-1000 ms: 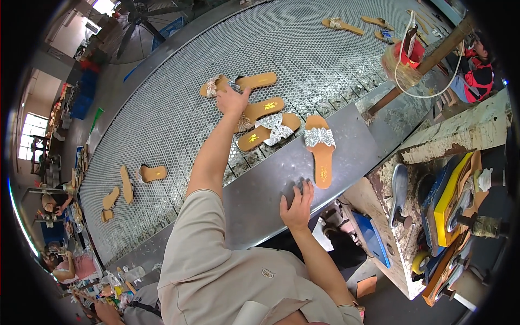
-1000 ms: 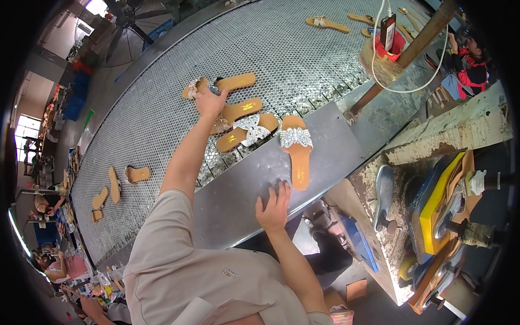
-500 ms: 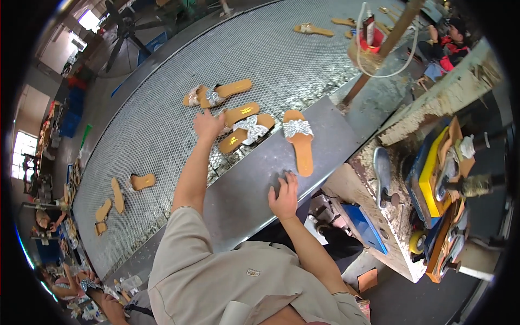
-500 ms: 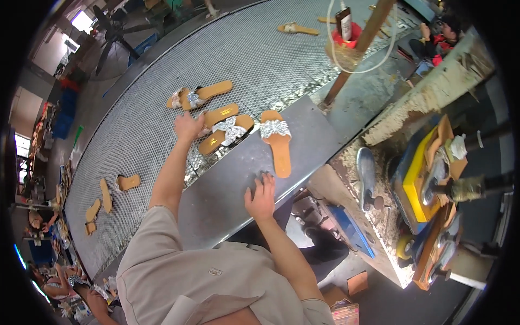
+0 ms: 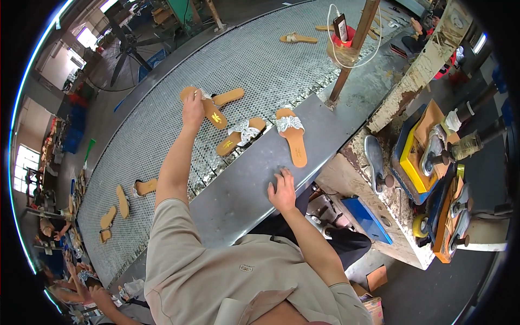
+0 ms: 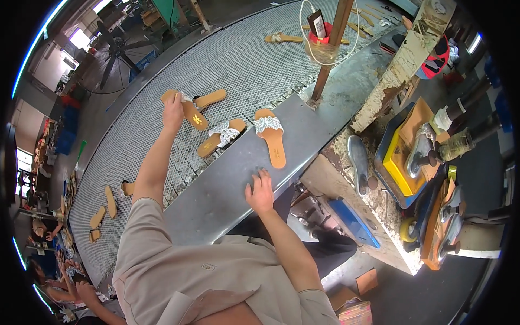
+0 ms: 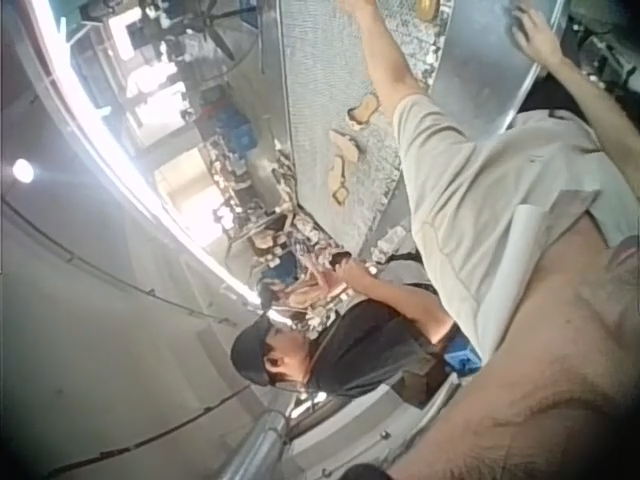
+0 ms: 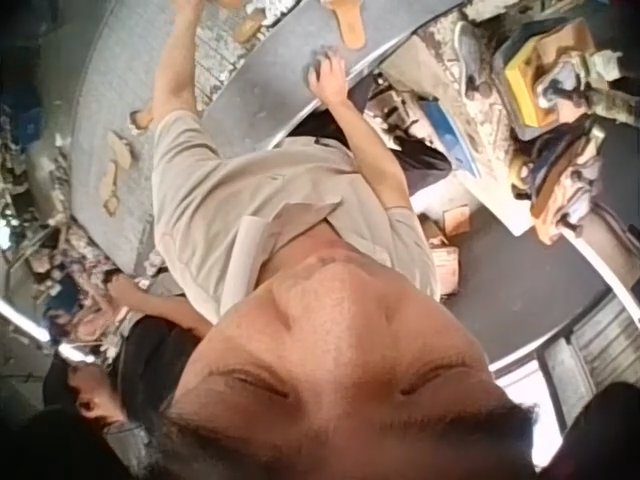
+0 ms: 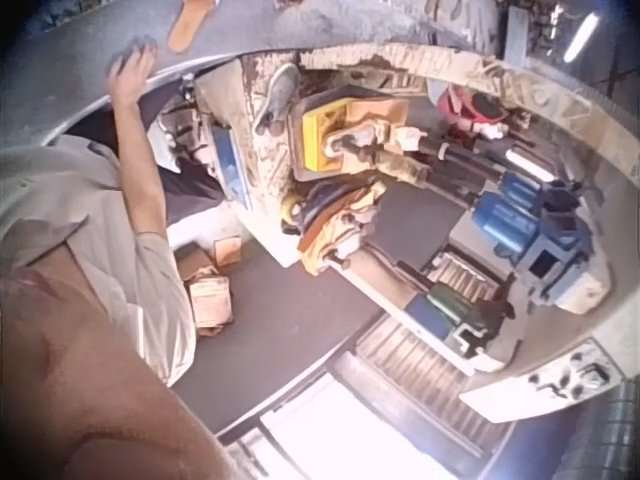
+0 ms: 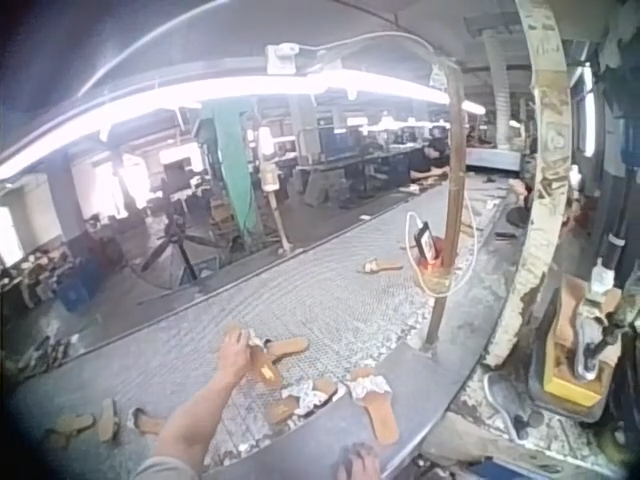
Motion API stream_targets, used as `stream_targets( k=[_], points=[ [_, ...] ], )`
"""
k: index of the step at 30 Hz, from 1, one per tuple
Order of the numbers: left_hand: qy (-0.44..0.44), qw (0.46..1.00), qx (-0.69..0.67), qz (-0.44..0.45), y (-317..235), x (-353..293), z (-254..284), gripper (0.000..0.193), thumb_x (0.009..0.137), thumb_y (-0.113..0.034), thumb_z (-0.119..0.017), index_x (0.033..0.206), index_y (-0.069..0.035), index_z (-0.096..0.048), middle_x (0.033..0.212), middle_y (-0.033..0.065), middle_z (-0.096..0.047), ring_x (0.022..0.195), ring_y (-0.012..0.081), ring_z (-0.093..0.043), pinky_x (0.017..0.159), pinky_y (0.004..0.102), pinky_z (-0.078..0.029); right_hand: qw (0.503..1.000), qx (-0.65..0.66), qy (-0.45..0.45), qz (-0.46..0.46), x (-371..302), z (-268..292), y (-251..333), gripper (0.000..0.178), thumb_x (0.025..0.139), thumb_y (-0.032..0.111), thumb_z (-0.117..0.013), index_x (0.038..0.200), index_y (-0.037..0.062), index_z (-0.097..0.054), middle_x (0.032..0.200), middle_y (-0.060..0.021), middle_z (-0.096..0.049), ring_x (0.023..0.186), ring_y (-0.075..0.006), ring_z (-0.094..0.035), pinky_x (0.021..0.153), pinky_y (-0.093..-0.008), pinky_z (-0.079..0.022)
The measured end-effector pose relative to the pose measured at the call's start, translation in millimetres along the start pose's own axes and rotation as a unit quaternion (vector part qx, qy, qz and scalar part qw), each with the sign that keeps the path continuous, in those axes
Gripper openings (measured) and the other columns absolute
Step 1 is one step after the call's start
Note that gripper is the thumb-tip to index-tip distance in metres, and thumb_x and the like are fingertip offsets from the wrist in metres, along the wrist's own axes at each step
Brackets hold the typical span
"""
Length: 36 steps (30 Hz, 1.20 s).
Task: The worker is assembling components of sandals on a conveyor belt, applying adhesive and pressing parts together.
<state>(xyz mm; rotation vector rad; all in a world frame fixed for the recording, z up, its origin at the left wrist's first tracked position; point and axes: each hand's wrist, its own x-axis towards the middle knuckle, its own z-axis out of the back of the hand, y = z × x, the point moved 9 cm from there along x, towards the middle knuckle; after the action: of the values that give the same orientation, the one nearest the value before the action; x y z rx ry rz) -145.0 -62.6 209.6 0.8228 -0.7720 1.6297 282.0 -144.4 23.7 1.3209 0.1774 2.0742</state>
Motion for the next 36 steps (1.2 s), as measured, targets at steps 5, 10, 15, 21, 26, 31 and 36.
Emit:
stream_targets(
  k=[5,10,15,21,26,31,36],
  points=[
    [-0.024,0.996,-0.017,-0.079,-105,30,-10,0.051,0.1,-0.026,-0.068,0.145,-0.005,-0.058,0.143,0.019,-0.058,0.133,0.0393,-0.054,0.108,0.0481,-0.051,0.999,-0.003,-0.004,-0.037,-6,19,-12,0.042,0.085,0.009,-0.076,0.123,-0.0018,-0.062,0.141,-0.0257,-0.055,0.138,-0.0491,-0.049,0.114,-0.0541,-0.045],
    [0.287,0.952,-0.085,0.068,-46,-18,-126,0.065,0.093,-0.047,-0.069,0.137,0.001,-0.066,0.139,0.0275,-0.065,0.13,0.0448,-0.061,0.109,0.052,-0.05,0.992,-0.035,-0.084,-0.093,-25,123,-24,0.042,0.084,0.008,-0.078,0.122,0.0004,-0.063,0.133,-0.0229,-0.061,0.134,-0.0462,-0.053,0.113,-0.0551,-0.045],
    [0.448,0.862,-0.208,0.113,-77,-114,-172,0.101,0.073,-0.038,-0.083,0.15,0.015,-0.046,0.14,0.0356,-0.062,0.136,0.0483,-0.057,0.117,0.0468,-0.044,0.899,-0.27,-0.28,-0.201,-7,324,-105,0.053,0.086,0.009,-0.075,0.134,-0.002,-0.054,0.135,-0.0276,-0.056,0.136,-0.051,-0.045,0.117,-0.0588,-0.037],
    [0.311,0.929,-0.157,0.126,-89,-123,-121,0.105,0.066,-0.037,-0.095,0.146,0.014,-0.049,0.144,0.0343,-0.058,0.135,0.0443,-0.058,0.115,0.0455,-0.047,0.779,-0.451,-0.387,-0.198,71,470,-135,0.067,0.086,0.029,-0.08,0.133,-0.0108,-0.054,0.132,-0.0295,-0.06,0.135,-0.0466,-0.049,0.124,-0.0561,-0.029],
    [0.368,0.869,-0.248,0.22,-79,-133,-96,0.064,0.078,-0.03,-0.089,0.13,0.002,-0.069,0.119,0.0213,-0.076,0.109,0.0344,-0.073,0.096,0.0411,-0.054,0.758,-0.467,-0.329,-0.314,123,465,-195,0.068,0.078,0.039,-0.087,0.118,-0.0075,-0.058,0.115,-0.0274,-0.067,0.113,-0.0441,-0.061,0.108,-0.0549,-0.043],
    [0.257,0.817,-0.411,0.314,-112,-126,-11,0.05,0.097,-0.025,-0.071,0.139,0.001,-0.062,0.097,0.0136,-0.074,0.082,0.025,-0.072,0.072,0.0407,-0.058,0.758,-0.444,-0.376,-0.296,92,491,-195,0.095,0.073,0.033,-0.089,0.15,-0.0019,-0.047,0.13,-0.0267,-0.067,0.117,-0.0436,-0.067,0.101,-0.0509,-0.054],
    [0.275,0.564,-0.677,0.385,-176,-199,-19,0.037,0.094,-0.017,-0.072,0.125,0.0,-0.06,0.098,0.0116,-0.071,0.08,0.0225,-0.07,0.07,0.0413,-0.059,0.852,-0.29,-0.345,-0.266,29,443,-124,0.075,0.084,0.036,-0.085,0.139,-0.0034,-0.053,0.125,-0.0263,-0.068,0.113,-0.0448,-0.065,0.099,-0.0485,-0.05]
  ],
)
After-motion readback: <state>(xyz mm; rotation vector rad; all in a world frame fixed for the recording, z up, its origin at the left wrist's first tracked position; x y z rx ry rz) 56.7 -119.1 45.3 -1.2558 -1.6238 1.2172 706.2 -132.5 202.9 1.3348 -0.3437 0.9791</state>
